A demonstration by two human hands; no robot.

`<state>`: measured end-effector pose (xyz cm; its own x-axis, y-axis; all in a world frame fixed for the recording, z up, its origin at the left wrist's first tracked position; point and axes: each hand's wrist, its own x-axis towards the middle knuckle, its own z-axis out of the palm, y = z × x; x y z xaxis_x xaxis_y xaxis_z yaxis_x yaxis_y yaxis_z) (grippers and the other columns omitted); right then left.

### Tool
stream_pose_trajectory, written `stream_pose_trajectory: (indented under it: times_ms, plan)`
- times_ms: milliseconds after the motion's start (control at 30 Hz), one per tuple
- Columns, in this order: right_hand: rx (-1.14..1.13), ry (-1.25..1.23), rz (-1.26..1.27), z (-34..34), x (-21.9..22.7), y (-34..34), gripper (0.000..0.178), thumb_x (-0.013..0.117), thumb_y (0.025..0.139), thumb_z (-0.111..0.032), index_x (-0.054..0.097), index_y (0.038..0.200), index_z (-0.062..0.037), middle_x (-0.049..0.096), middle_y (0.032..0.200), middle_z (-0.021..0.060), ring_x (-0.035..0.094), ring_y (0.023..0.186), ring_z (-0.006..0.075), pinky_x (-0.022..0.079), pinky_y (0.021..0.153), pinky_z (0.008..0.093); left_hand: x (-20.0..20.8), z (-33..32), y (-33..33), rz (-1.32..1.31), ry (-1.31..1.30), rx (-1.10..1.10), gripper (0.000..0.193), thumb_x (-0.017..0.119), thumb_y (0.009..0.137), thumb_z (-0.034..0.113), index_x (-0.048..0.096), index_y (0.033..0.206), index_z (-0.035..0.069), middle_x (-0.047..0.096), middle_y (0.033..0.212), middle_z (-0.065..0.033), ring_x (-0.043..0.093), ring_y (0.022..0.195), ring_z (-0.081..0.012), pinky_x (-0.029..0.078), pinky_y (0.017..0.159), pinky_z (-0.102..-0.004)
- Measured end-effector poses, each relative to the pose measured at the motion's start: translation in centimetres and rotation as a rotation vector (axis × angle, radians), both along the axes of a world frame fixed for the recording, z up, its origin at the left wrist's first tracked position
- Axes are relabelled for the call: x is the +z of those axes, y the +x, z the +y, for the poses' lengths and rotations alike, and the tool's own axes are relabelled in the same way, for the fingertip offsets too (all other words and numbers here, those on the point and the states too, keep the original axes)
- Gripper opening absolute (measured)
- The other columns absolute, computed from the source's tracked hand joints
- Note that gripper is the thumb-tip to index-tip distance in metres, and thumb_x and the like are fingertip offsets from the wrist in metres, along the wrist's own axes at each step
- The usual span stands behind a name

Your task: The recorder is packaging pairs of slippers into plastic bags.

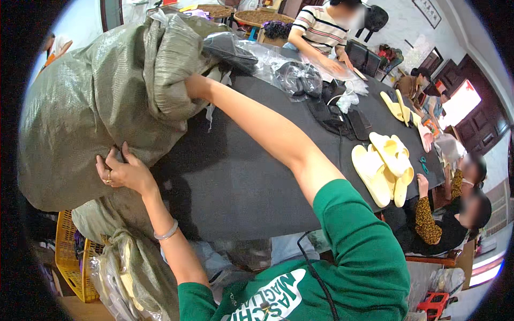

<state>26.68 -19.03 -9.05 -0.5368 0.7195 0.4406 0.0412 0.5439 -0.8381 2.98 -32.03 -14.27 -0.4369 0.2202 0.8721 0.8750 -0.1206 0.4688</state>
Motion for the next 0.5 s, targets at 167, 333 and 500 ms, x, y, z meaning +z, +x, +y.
stream_pose_trajectory:
  times_ms: [167,333,500]
  plan:
    - [-0.160,0.496,-0.344,2.3,-2.5,-0.3,0.043,0.043,0.096,-0.028,0.044,0.137,-0.0145,0.044,0.140,0.0080,0.037,0.131,0.0223,0.019,0.114,0.0359,0.2,-0.8,-1.4,0.047,-0.111,-0.010,0.018,0.065,0.086,0.017,0.062,0.095,0.001,0.051,0.118,-0.0126,0.043,0.116,-0.0279,0.033,0.096,-0.0472]
    - [-0.168,0.514,-0.320,3.3,-1.0,2.1,0.042,0.043,0.096,-0.027,0.045,0.135,-0.0139,0.045,0.139,0.0081,0.039,0.129,0.0222,0.021,0.112,0.0359,-0.3,-1.0,-2.8,-0.316,0.128,-0.211,0.020,0.058,0.091,0.014,0.056,0.100,-0.004,0.057,0.103,-0.0187,0.054,0.098,-0.0300,0.043,0.086,-0.0391]
    - [-0.167,0.531,-0.297,2.6,-2.5,-0.7,0.041,0.044,0.095,-0.025,0.046,0.134,-0.0133,0.046,0.137,0.0083,0.040,0.128,0.0221,0.022,0.111,0.0359,-0.8,-1.1,-6.0,-0.567,0.046,-0.183,0.026,0.051,0.097,0.018,0.050,0.104,-0.007,0.055,0.101,-0.0163,0.053,0.091,-0.0250,0.044,0.083,-0.0345]
